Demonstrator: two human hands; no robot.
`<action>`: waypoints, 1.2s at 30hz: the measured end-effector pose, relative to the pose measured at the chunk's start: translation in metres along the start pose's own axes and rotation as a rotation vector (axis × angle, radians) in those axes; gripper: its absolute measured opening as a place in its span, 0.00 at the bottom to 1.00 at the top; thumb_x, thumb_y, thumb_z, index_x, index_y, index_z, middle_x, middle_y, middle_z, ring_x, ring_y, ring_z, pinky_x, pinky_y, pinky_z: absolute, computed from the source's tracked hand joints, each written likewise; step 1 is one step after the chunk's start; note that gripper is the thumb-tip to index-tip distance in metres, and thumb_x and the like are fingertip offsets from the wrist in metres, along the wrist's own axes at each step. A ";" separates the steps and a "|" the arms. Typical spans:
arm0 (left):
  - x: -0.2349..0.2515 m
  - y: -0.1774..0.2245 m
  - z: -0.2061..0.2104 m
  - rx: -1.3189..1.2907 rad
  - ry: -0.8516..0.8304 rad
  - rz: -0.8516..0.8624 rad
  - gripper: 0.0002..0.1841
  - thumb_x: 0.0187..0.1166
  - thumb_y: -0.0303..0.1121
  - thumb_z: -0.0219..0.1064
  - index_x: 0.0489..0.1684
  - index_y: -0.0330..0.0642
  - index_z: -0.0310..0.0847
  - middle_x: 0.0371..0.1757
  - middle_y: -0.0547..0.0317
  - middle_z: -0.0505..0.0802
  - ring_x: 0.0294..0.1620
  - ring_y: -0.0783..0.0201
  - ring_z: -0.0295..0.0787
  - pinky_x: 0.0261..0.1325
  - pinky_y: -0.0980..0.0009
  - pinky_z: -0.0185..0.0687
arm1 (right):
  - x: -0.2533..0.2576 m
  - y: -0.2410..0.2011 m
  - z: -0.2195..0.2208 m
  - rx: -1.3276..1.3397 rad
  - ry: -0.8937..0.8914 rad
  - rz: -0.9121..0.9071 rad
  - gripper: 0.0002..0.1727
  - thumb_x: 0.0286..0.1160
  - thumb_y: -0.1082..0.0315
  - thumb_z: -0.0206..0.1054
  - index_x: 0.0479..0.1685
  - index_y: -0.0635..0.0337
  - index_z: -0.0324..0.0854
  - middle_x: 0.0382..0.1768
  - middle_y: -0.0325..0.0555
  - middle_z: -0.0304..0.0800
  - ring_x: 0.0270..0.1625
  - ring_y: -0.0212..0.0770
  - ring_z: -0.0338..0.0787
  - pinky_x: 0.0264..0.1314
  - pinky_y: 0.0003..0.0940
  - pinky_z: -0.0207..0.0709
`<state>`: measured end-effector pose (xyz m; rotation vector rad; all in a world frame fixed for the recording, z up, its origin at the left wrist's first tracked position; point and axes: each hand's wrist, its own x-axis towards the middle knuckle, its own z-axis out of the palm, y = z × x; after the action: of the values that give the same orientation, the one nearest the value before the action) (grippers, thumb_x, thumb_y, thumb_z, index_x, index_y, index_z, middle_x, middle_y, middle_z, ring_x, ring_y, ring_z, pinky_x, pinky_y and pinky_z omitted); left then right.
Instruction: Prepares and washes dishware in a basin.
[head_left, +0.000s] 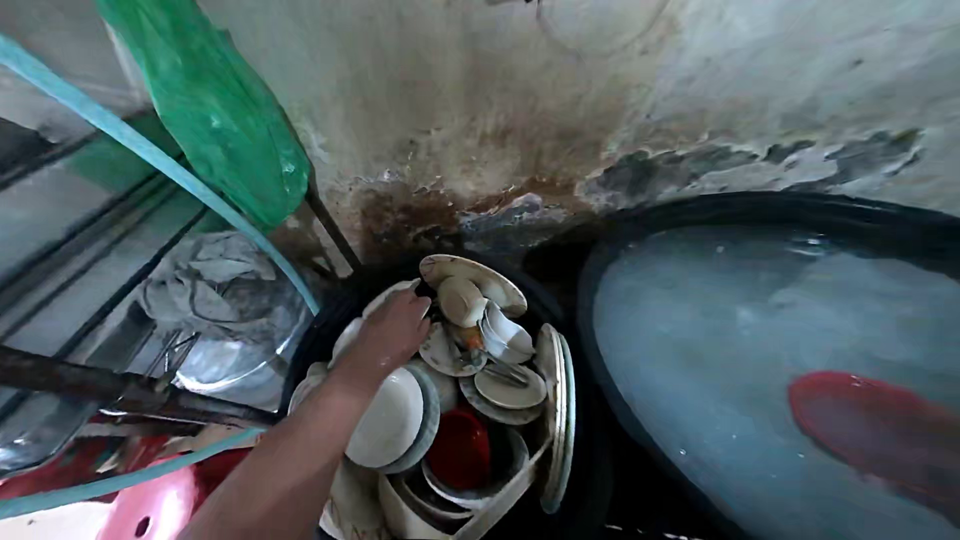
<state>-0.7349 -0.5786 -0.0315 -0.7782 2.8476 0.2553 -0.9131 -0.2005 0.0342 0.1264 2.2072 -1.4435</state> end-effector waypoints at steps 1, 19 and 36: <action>0.002 0.001 0.012 -0.017 -0.043 -0.024 0.24 0.89 0.39 0.60 0.82 0.43 0.74 0.78 0.44 0.81 0.81 0.44 0.75 0.80 0.46 0.72 | 0.003 -0.002 0.000 0.006 -0.011 -0.029 0.22 0.73 0.88 0.44 0.67 0.73 0.64 0.40 0.41 0.77 0.35 0.21 0.82 0.38 0.16 0.77; 0.005 -0.013 0.019 -0.045 -0.187 -0.135 0.18 0.87 0.34 0.60 0.70 0.39 0.83 0.68 0.39 0.87 0.71 0.39 0.83 0.73 0.41 0.76 | 0.057 -0.027 0.032 0.146 -0.333 -0.197 0.20 0.84 0.76 0.47 0.70 0.53 0.71 0.44 0.39 0.89 0.41 0.32 0.92 0.38 0.30 0.89; 0.041 -0.007 -0.031 -0.212 -0.209 -0.255 0.16 0.84 0.31 0.63 0.62 0.29 0.83 0.63 0.32 0.88 0.68 0.36 0.84 0.70 0.37 0.76 | 0.040 -0.093 0.216 -0.684 -0.199 -1.304 0.25 0.82 0.71 0.64 0.79 0.51 0.78 0.71 0.61 0.81 0.73 0.65 0.80 0.71 0.61 0.78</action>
<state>-0.7699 -0.6104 -0.0111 -1.0746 2.5209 0.5709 -0.9033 -0.4383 0.0256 -1.8483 2.4771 -0.9356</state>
